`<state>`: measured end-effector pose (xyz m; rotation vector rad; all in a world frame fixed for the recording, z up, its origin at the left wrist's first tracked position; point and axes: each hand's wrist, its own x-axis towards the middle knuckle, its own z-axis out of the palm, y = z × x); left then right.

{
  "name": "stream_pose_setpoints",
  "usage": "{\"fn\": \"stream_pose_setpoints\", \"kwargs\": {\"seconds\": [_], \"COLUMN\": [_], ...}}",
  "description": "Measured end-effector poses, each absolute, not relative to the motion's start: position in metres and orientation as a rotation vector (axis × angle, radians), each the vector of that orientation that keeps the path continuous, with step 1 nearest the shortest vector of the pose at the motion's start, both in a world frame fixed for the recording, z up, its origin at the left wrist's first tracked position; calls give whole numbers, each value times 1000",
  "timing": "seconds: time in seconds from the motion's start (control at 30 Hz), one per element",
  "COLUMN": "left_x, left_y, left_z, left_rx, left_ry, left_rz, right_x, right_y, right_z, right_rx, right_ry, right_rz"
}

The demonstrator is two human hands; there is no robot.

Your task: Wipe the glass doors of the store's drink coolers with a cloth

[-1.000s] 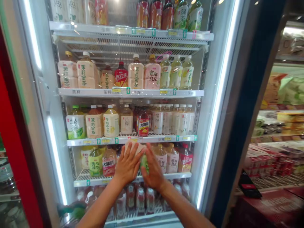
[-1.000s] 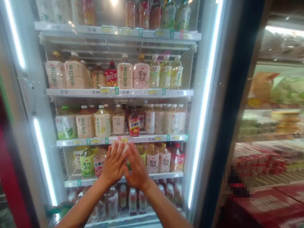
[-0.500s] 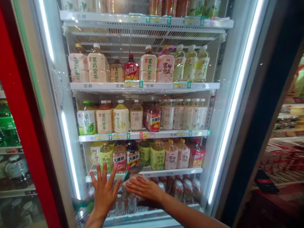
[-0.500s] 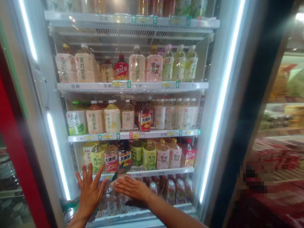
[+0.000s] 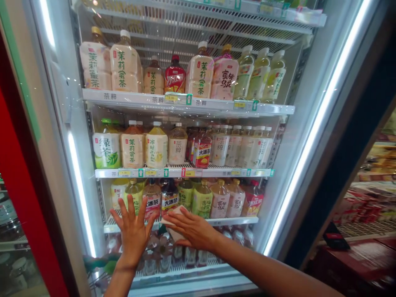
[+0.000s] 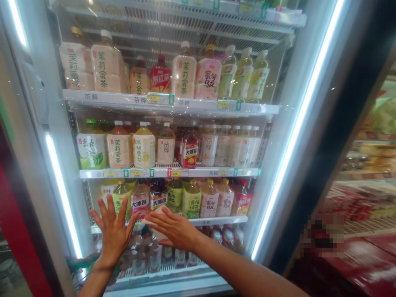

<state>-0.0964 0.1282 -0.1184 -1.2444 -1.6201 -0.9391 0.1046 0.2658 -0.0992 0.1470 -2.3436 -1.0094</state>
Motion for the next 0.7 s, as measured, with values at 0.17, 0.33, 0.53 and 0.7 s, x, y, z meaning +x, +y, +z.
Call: {"fn": "stream_pose_setpoints", "kwargs": {"seconds": [0.17,0.33,0.53,0.7], "left_x": [-98,-100,-99,-99], "left_y": [128,128,123,116], "left_z": [-120,-123,-120,-119], "left_rx": [-1266,-1283,-1275,-1311], "left_ry": [-1607,-1611,-1639,-1654], "left_rz": [-976,-1009,-961,-943], "right_x": [107,94,101,88], "right_y": [275,271,265,264], "right_z": [8,-43,-104,18], "right_rx": [-313,-165,327,-181], "right_ry": [-2074,-2173,-2425,-2189], "right_rz": [-842,-926,-1039,-886]}}
